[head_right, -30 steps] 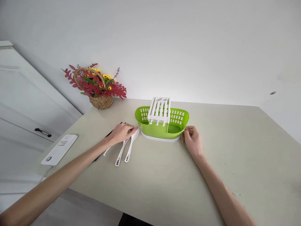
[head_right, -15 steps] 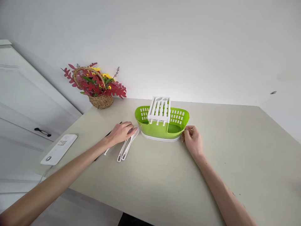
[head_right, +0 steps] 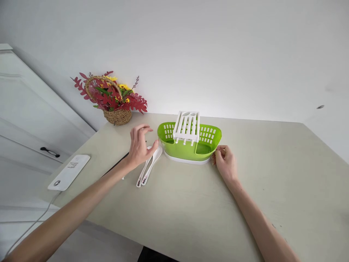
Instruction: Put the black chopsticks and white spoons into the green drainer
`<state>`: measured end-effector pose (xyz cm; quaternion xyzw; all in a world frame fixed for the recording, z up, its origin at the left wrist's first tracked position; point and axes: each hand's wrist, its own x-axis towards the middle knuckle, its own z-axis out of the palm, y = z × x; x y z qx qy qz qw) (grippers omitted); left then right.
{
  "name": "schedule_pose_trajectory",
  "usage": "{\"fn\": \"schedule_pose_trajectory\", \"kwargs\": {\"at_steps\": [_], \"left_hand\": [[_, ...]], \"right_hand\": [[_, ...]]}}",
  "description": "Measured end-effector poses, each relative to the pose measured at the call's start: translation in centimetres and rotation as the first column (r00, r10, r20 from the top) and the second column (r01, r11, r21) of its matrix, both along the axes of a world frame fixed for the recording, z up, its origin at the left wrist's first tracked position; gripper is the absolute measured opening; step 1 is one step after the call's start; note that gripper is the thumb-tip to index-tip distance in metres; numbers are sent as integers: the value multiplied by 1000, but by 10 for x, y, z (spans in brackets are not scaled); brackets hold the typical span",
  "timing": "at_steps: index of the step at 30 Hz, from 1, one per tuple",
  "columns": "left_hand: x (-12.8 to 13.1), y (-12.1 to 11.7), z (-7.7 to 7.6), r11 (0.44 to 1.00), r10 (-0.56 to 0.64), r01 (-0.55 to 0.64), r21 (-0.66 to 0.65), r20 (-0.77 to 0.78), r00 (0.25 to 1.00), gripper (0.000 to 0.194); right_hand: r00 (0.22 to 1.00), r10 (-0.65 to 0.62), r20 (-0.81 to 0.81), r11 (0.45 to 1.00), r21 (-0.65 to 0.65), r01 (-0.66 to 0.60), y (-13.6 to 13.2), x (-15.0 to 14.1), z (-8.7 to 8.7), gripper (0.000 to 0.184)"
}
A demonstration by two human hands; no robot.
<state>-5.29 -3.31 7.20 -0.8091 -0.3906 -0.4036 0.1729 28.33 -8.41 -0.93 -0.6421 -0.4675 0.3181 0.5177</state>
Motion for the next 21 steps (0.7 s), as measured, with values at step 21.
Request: {"fn": "schedule_pose_trajectory", "kwargs": {"at_steps": [21], "left_hand": [[105,7,14,986,-167,168,-16,83,983,42]], "right_hand": [[1000,13,-21,1000,-12,-13,-1,-1,1,16]]}}
